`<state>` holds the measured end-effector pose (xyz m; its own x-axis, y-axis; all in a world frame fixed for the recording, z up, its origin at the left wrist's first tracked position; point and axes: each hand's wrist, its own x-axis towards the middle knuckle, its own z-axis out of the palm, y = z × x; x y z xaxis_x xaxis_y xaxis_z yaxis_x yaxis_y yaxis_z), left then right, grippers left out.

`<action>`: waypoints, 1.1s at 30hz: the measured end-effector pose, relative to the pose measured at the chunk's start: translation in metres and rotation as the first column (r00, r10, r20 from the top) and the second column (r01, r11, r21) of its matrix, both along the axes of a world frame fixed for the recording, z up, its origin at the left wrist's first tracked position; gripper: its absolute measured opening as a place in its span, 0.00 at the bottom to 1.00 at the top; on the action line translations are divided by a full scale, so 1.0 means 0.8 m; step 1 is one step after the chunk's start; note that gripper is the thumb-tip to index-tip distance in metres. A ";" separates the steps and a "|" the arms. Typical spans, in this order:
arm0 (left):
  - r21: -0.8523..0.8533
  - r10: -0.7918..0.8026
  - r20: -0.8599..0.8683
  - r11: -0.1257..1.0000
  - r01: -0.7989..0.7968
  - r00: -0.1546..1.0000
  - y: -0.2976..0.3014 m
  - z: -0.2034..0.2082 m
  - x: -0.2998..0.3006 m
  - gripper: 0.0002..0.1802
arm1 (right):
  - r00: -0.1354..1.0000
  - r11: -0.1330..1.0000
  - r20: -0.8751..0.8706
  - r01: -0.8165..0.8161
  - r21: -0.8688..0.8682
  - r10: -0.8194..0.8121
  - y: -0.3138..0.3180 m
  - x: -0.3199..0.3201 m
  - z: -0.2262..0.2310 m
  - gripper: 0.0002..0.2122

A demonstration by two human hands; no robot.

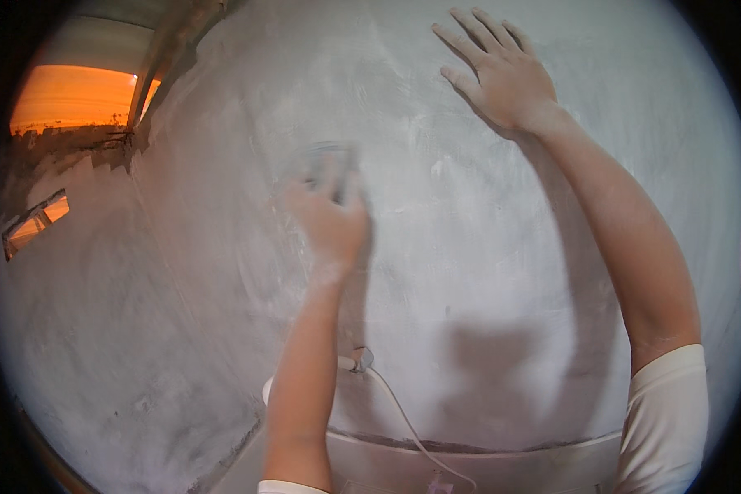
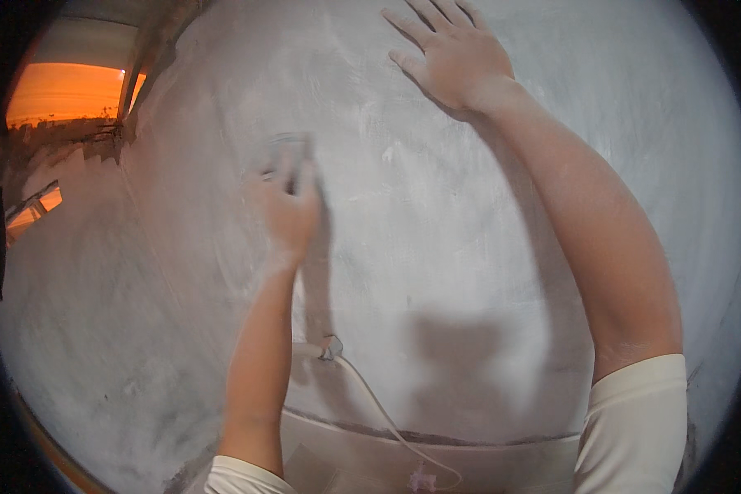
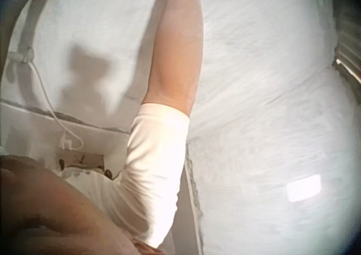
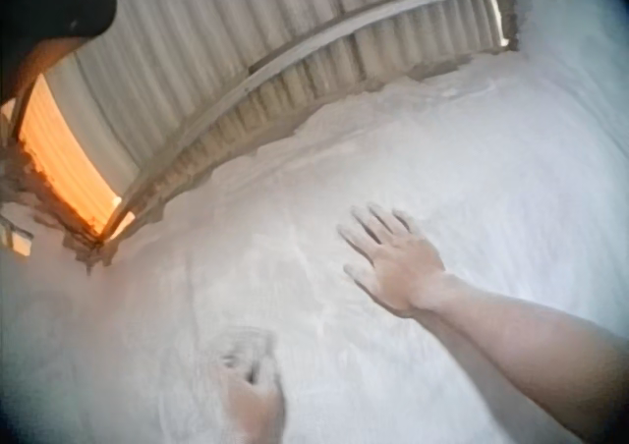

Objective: The person uses a sanding block to smooth the surface of a plastered bathroom wall, moving the tool in circular and horizontal motions while occasionally holding a shower hose aside.

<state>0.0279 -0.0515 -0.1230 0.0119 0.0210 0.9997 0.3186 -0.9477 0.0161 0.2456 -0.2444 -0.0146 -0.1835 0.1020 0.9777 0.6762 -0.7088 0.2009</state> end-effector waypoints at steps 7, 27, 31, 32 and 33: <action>-0.026 0.140 -0.256 0.988 -0.152 0.956 0.023 0.050 -0.049 0.24 | 0.996 0.995 0.067 0.070 -0.072 -0.066 0.000 0.012 -0.003 0.29; -0.018 0.133 -0.232 0.990 -0.141 0.963 0.026 0.074 -0.057 0.21 | 0.999 0.998 -0.036 -0.016 -0.063 0.014 0.006 -0.003 -0.033 0.31; 0.409 0.306 -0.346 0.900 -0.151 0.887 0.000 0.046 -0.054 0.22 | 0.996 0.996 -0.006 0.089 0.017 -0.089 0.004 -0.001 -0.037 0.30; 0.442 0.314 -0.449 0.892 -0.097 0.837 -0.002 0.041 -0.061 0.23 | 0.997 0.997 -0.004 0.080 0.015 -0.080 0.005 -0.005 -0.038 0.30; 0.337 0.281 -0.399 0.930 -0.145 0.873 0.010 0.049 -0.064 0.23 | 0.998 0.998 0.005 0.061 0.027 -0.061 0.006 -0.009 -0.039 0.30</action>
